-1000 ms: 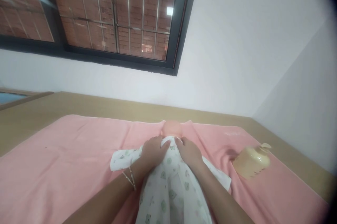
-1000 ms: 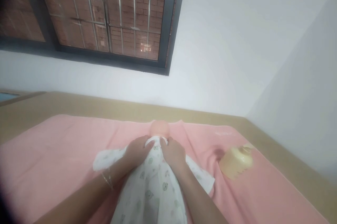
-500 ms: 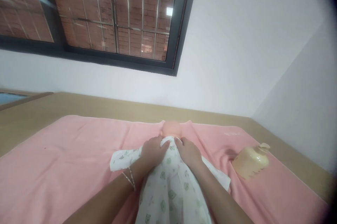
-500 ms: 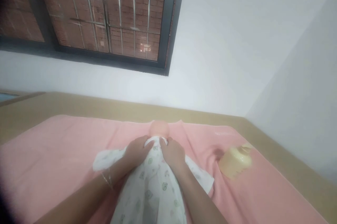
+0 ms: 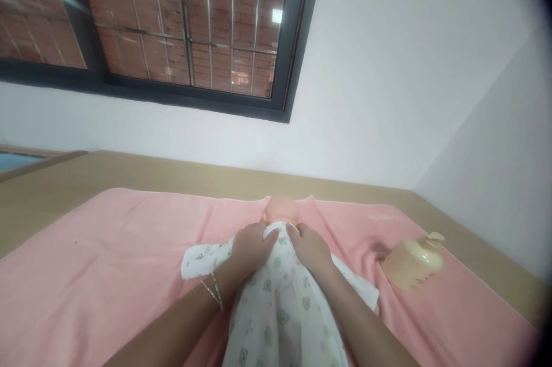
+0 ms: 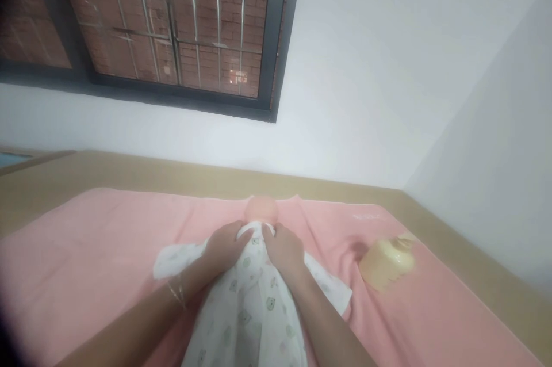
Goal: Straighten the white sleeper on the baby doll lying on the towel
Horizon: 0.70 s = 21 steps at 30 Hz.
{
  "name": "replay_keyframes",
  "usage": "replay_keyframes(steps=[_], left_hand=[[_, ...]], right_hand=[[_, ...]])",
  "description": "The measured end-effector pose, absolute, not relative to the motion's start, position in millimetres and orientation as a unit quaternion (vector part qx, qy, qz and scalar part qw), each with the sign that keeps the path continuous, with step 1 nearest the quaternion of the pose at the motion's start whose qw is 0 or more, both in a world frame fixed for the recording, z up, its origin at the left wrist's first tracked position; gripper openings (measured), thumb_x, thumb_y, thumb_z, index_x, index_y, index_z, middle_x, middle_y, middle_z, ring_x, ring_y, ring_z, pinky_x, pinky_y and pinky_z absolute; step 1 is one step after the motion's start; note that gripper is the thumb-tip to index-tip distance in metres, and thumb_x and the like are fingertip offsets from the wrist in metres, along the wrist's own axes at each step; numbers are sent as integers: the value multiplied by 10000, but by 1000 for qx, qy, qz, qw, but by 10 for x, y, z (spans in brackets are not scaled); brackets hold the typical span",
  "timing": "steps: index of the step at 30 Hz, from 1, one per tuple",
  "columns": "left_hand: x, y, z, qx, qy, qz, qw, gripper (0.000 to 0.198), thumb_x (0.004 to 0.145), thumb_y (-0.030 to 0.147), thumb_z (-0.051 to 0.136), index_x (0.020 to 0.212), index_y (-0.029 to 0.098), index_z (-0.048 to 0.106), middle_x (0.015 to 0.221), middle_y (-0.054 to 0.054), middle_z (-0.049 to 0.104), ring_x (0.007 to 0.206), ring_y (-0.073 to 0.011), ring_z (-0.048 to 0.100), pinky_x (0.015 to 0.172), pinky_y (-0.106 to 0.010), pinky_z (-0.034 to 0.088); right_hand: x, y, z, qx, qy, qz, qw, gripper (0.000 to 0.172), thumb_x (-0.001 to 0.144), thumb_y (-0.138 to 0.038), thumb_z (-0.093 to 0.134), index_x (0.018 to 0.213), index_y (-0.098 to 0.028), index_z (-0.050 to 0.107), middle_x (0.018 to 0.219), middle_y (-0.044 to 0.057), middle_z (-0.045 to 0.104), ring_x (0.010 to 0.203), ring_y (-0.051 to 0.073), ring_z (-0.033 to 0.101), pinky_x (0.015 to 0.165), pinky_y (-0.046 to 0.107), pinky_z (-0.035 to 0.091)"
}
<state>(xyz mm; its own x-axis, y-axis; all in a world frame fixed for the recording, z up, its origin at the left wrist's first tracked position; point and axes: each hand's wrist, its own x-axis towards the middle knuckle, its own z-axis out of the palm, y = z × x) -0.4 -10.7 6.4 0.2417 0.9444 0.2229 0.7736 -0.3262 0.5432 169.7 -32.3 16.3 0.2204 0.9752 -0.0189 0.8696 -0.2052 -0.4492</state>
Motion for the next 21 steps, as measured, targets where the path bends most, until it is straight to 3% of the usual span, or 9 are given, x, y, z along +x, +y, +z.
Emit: replay_keyframes(steps=[14,21], left_hand=[[5,-84,50,769,562,254,169,439,885,575,312,771,211,530,787,-33,622,702,-197,542,621,-295,349],[24,-77,66,772,567,241,158,430,886,562,313,797,212,546,813,-35,624,730,-199,552,649,-297,365]], right_hand=[[1717,-311,130,-762,-607,142,178,590,904,-621,181,929,-207,600,900,79,656,839,225,584,684,295,364],[1707,-338,201,-754,-625,136,151,634,921,-598,138,975,-173,605,961,121,642,881,231,573,714,304,346]])
